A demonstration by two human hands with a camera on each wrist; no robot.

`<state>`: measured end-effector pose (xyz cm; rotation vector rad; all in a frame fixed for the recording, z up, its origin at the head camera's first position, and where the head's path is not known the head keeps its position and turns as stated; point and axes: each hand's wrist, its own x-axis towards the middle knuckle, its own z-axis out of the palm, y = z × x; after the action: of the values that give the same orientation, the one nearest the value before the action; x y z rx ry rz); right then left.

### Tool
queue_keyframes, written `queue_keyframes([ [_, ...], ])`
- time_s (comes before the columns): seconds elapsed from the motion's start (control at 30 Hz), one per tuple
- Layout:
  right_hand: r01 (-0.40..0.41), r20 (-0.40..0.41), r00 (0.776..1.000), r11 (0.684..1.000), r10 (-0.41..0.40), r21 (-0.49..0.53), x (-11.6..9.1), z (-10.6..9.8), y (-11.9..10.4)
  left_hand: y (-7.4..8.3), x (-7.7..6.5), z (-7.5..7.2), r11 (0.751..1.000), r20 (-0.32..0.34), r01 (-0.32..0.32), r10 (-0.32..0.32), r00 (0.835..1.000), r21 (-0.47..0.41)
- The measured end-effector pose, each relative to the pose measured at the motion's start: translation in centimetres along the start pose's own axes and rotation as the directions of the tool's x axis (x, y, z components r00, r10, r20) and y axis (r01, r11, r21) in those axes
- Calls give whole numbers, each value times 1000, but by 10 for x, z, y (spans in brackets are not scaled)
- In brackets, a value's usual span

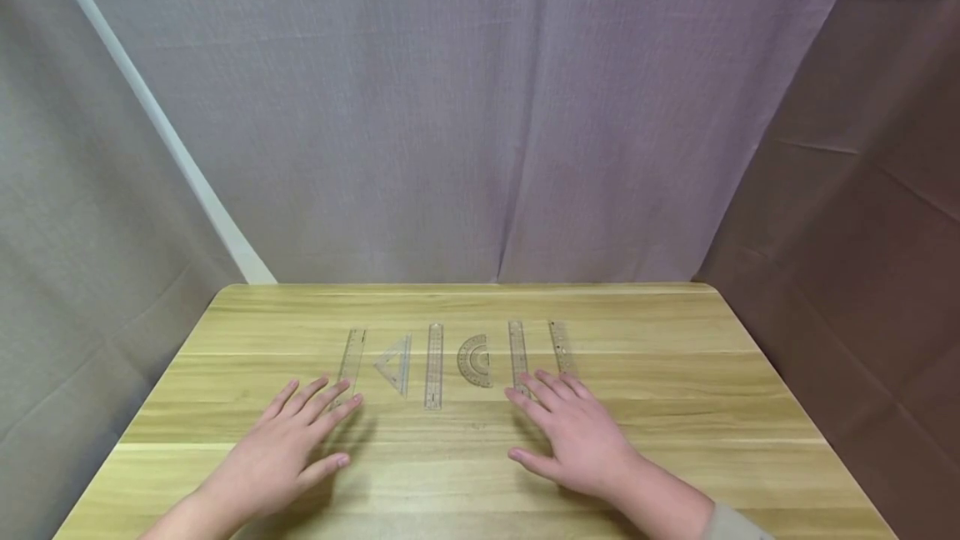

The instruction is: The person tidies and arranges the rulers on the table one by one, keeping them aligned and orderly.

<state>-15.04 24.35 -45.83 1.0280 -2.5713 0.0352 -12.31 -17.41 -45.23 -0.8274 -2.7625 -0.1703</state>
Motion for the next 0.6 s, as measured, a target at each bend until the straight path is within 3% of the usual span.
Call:
queue_keyframes([
  [0.6, -38, 39, 999, 999, 38, 4, 15, 0, -3, -4, 0, 4, 999, 6, 24, -24, 1000, -29],
])
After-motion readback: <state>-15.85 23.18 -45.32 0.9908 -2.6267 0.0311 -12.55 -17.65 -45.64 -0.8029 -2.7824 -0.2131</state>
